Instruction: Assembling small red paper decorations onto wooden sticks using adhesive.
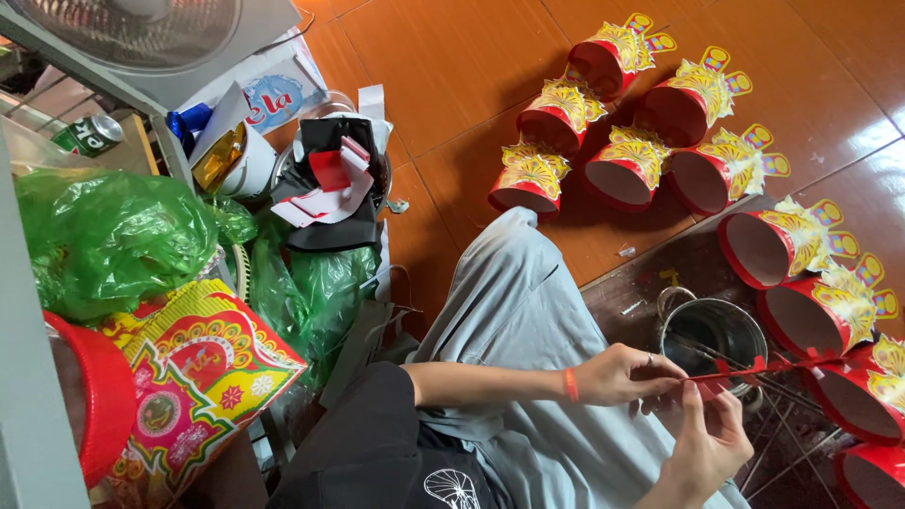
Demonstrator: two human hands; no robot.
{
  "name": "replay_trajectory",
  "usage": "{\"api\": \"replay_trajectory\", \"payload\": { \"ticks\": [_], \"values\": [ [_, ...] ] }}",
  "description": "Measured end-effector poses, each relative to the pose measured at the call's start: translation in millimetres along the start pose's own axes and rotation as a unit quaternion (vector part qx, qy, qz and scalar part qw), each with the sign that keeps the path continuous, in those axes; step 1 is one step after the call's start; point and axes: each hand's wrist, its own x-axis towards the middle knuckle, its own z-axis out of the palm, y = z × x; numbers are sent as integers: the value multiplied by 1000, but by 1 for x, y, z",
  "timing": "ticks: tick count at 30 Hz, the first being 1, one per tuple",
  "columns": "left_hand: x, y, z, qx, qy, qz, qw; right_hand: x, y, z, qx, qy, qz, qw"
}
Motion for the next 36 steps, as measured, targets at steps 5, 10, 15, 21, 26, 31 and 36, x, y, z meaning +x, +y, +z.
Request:
{"api": "replay_trajectory", "payload": {
  "ticks": [5, 10, 15, 21, 26, 31, 36],
  "values": [
    [5, 1, 2, 12, 16, 11, 1000, 1, -8, 5, -31, 24, 18, 999],
    [8, -6, 6, 45, 29, 13, 999, -4, -5, 1, -39, 22, 0, 999],
    [9, 6, 12, 19, 26, 3, 999, -7, -24, 7, -24, 20, 13, 999],
    [25, 7, 13, 19, 9, 18, 1000, 7, 0, -15, -47, 29, -62, 997],
    [23, 18, 14, 101, 3, 18, 995, 4, -21, 1, -71, 84, -23, 994],
    [32, 25, 20, 111, -7, -29, 993, 9, -22, 4, -35, 87, -42, 995],
    [30, 15, 18, 127, 51, -10, 990, 6, -16, 2, 5, 93, 9, 996]
  ]
}}
